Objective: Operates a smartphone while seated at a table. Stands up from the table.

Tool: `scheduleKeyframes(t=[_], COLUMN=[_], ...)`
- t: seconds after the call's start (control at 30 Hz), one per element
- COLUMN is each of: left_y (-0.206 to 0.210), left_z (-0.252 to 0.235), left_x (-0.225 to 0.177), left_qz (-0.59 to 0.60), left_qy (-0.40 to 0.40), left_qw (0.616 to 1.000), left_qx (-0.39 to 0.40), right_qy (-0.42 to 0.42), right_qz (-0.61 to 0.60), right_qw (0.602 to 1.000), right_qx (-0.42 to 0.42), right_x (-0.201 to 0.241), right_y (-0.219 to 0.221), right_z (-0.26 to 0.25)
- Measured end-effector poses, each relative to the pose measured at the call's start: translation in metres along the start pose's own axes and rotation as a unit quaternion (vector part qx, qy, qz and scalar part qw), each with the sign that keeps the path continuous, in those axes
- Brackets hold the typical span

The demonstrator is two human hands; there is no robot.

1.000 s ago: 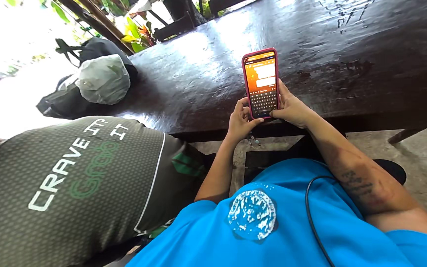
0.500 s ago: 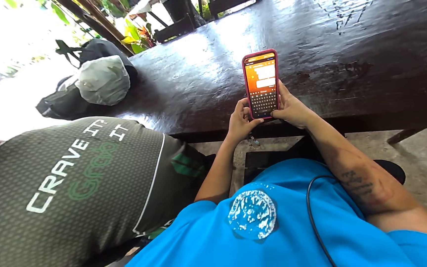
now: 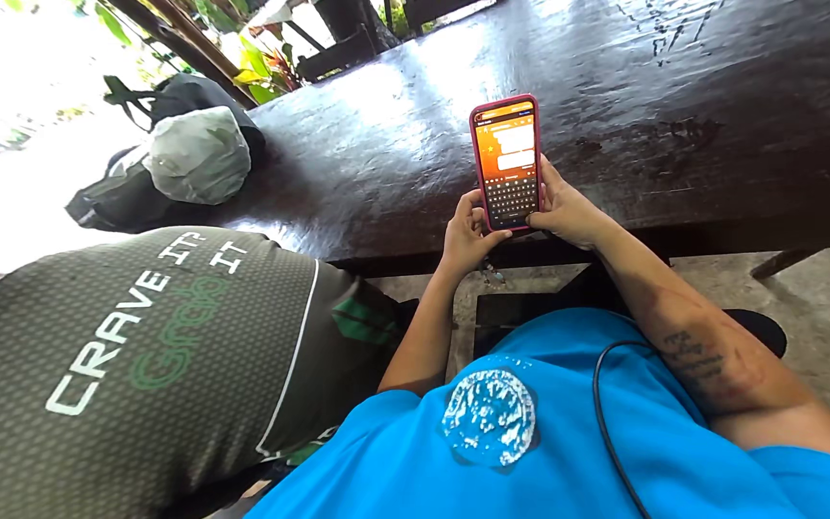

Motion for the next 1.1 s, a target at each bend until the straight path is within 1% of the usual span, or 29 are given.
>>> scheduleKeyframes(t=[0.17,0.73,1.1], left_y=[-0.0005,-0.0007,-0.0004], left_z=[-0.0001,0.0009,0.0006], left_x=[0.0011,-0.0008,-0.0003], left_qz=[-0.019,-0.014,-0.016], left_qy=[-0.010,0.003,-0.005], left_qw=[1.000,1.000,1.000], left_qx=[-0.003,-0.002,-0.004], right_qy=[-0.002,-0.006,-0.011], right_qz=[0.003,-0.008,-0.012], right_qw=[1.000,1.000,1.000], right_qx=[0.000,0.000,0.000], right_x=[0.0017,0.0000,0.0022], right_y=[0.0011,0.0004,0.0015], right_z=[0.0009,-0.0004,0.0002])
Point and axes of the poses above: each hand's wrist, its own z-axis away from the middle knuckle, its own y-axis out of the palm, x = y × z, the point moved 7 cm from there along -z, towards the middle knuckle, and after that the axes turned 8 degrees about -z, right-handed, at the moved point
